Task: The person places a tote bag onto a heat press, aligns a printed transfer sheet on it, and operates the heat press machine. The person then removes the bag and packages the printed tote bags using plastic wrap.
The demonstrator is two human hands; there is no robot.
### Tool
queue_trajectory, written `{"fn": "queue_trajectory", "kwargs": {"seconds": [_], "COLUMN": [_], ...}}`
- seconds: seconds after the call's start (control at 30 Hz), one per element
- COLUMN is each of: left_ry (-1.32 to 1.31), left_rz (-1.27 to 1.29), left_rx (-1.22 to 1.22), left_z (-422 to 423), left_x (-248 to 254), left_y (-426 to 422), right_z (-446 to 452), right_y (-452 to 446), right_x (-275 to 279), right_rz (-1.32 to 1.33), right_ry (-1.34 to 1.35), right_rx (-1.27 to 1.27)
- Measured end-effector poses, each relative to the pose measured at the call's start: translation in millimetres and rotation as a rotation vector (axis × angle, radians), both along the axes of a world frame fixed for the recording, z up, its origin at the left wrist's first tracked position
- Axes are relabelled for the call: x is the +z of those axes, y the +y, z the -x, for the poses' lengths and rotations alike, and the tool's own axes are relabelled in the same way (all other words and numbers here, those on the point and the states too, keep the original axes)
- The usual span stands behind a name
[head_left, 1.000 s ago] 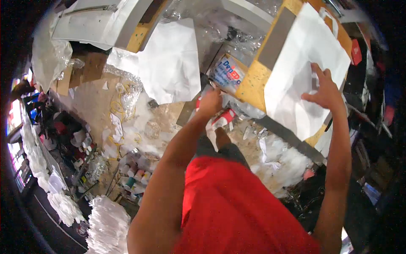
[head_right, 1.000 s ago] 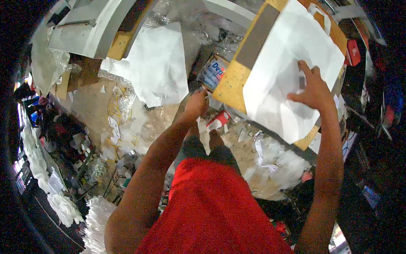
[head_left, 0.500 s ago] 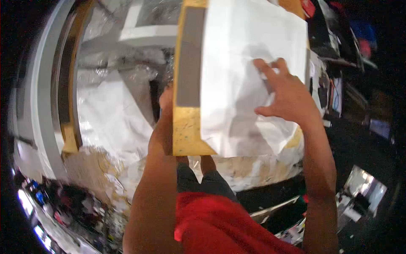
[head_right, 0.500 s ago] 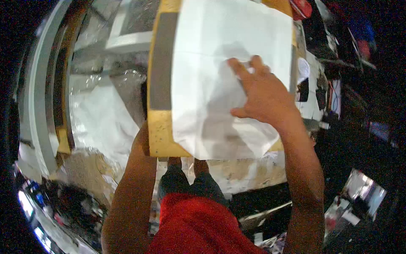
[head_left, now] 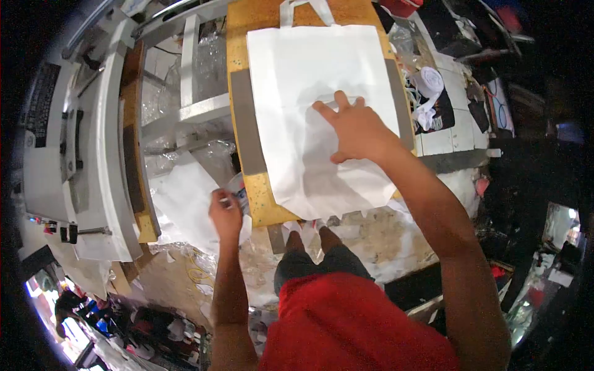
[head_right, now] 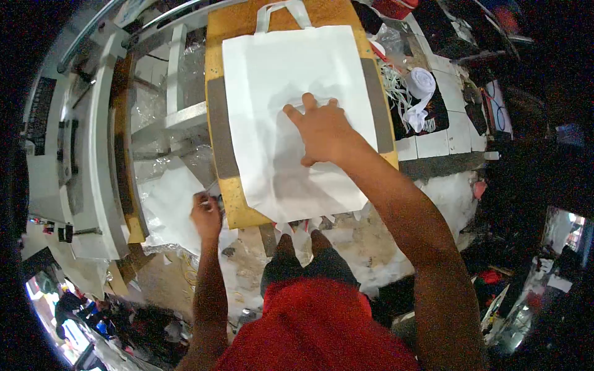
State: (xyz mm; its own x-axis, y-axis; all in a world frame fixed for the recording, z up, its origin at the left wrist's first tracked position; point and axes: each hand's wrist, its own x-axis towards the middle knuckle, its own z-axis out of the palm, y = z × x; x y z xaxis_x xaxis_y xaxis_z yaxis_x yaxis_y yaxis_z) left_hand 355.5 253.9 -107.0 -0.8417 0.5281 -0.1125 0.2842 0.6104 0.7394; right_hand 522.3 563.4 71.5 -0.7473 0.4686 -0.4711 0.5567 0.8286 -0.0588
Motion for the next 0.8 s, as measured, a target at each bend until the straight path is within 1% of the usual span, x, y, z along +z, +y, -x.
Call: {"fn": "queue_trajectory", "kwargs": {"seconds": [0.03, 0.07, 0.1, 0.13, 0.17, 0.2, 0.23, 0.27, 0.3, 0.33, 0.37, 0.43, 0.47, 0.5, 0.53, 0.6, 0.63, 0.67, 0.73, 0.8], "left_ry": [0.093, 0.210, 0.304, 0.272, 0.327, 0.324, 0.241, 0.362, 0.339, 0.153, 0.099, 0.160, 0.267, 0.202, 0.211, -0.080, -0.122, -0.116, -0.345, -0.322], "left_rz": [-0.039, -0.047, -0.032, -0.130, -0.169, -0.226, -0.368, -0.311, -0.438, -0.450, -0.554, -0.487, -0.534, -0.613, -0.614, -0.662, -0.652, -0.648, -0.681, -0.633], "left_rx": [0.054, 0.040, 0.066, 0.090, 0.025, 0.002, -0.003, -0.147, -0.270, -0.235, -0.298, -0.478, -0.527, -0.550, -0.552, -0.529, -0.493, -0.494, -0.374, -0.331], "left_z": [-1, 7, 9, 7, 15, 11, 4, 9, 2, -16, -27, -42, -44, -50, -47, -40, -39, -35, -24, -18], "left_x": [40, 63, 102, 137, 154, 181, 205, 215, 232, 259, 274, 302, 305, 314, 317, 315, 314, 304, 266, 228], "left_y": [-5, -17, -15, -10, -10, 6, 28, 45, 73, 106, 136, 185, 207, 224, 239, 259, 261, 264, 265, 263], "right_z": [-2, -2, -4, -6, -8, -9, -9, -9, -8, -6, -4, -7, -7, -6, -6, -10, -12, -15, -19, -21], "right_y": [-2, -4, -6, -8, -11, -13, -15, -17, -18, -18, -20, -20, -20, -19, -18, -19, -21, -22, -25, -28], "right_x": [1, 2, 2, 1, -2, -4, -5, -5, -4, 1, 4, 7, 7, 7, 5, 0, 0, 0, 0, -5], "right_rz": [-0.007, -0.018, -0.028, -0.038, -0.043, -0.050, -0.061, -0.054, -0.047, -0.059, -0.069, -0.069, -0.073, -0.068, -0.062, -0.072, -0.077, -0.075, -0.063, -0.069], "right_ry": [0.012, -0.003, -0.018, -0.002, -0.003, -0.002, 0.017, 0.001, -0.017, -0.002, -0.044, -0.118, -0.110, -0.124, -0.138, -0.100, -0.070, -0.063, -0.010, 0.010], "right_rx": [-0.010, -0.007, 0.000, -0.001, -0.016, -0.031, -0.032, -0.055, -0.078, -0.081, -0.090, -0.093, -0.095, -0.096, -0.096, -0.096, -0.098, -0.097, -0.152, -0.158]}}
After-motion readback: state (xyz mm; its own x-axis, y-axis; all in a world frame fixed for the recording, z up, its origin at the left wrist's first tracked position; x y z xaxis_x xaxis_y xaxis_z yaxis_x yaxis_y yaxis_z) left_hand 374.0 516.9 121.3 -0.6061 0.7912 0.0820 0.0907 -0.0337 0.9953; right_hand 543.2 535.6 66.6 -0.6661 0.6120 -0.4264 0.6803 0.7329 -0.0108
